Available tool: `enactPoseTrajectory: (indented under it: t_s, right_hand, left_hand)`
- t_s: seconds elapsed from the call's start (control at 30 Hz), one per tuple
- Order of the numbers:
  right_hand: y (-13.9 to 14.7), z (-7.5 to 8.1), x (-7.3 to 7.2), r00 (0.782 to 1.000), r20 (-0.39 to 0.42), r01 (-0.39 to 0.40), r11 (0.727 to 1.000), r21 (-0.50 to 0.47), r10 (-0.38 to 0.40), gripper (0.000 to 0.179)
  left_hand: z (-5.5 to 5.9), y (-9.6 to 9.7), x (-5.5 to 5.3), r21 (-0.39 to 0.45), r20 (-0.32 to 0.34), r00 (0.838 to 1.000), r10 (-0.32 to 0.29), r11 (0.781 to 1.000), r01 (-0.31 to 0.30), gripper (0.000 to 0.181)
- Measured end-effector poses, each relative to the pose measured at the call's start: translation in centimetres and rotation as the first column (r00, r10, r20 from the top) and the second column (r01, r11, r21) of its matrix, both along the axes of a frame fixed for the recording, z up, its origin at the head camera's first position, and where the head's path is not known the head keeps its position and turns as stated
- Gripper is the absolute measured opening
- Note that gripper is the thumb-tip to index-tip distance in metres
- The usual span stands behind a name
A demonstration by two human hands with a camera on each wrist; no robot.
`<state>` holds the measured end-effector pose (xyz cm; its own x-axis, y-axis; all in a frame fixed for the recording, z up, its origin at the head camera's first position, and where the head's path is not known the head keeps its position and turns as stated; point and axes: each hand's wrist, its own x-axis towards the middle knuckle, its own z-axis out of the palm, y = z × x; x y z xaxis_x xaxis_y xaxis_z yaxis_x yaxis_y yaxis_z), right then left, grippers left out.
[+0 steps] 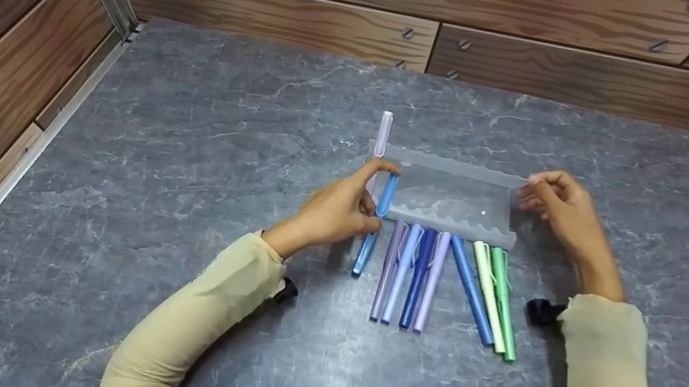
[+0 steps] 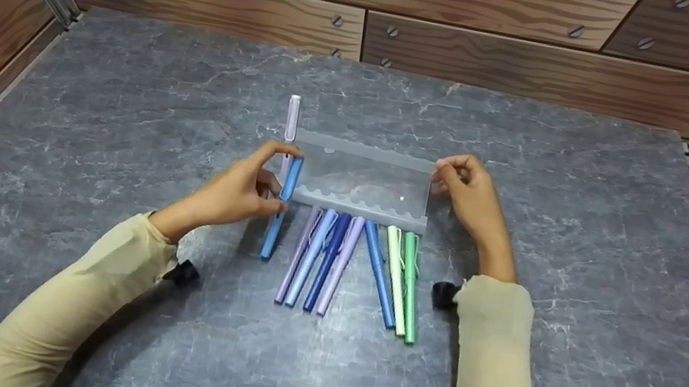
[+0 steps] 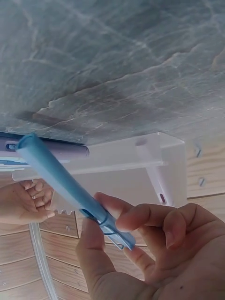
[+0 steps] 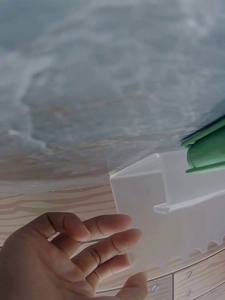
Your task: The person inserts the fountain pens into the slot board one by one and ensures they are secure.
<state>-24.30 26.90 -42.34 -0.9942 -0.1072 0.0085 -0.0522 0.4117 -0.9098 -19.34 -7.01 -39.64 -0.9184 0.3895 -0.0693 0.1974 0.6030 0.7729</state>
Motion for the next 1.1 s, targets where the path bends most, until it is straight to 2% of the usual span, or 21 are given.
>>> enactPoseTrajectory:
  t_s: [0.2,0.4,0.83,1.1]
  right_hand:
    - [0.1,0.0,-0.2,1.0,-0.001,-0.015,0.998,-0.054,0.015,0.006]
    - [0.1,-0.1,-0.1,1.0,0.008,-0.002,1.0,-0.023,0.002,0.009]
    - [-0.1,-0.3,-0.2,1.0,0.028,0.004,1.0,-0.011,-0.004,0.01]
    - [0.2,-0.1,-0.2,1.0,0.028,0.012,1.0,0.004,-0.012,0.01]
  left_hand:
    - [0.3,0.1,-0.2,0.005,-0.052,0.998,0.037,0.999,-0.037,0.071]
    - [0.2,0.1,-0.4,-0.004,-0.121,0.991,0.053,0.999,-0.054,0.068]
    - [0.5,-0.2,-0.8,-0.021,-0.209,0.976,0.054,0.998,-0.059,0.066]
    - [1.0,0.3,-1.3,-0.023,-0.271,0.959,0.085,0.995,-0.095,0.066]
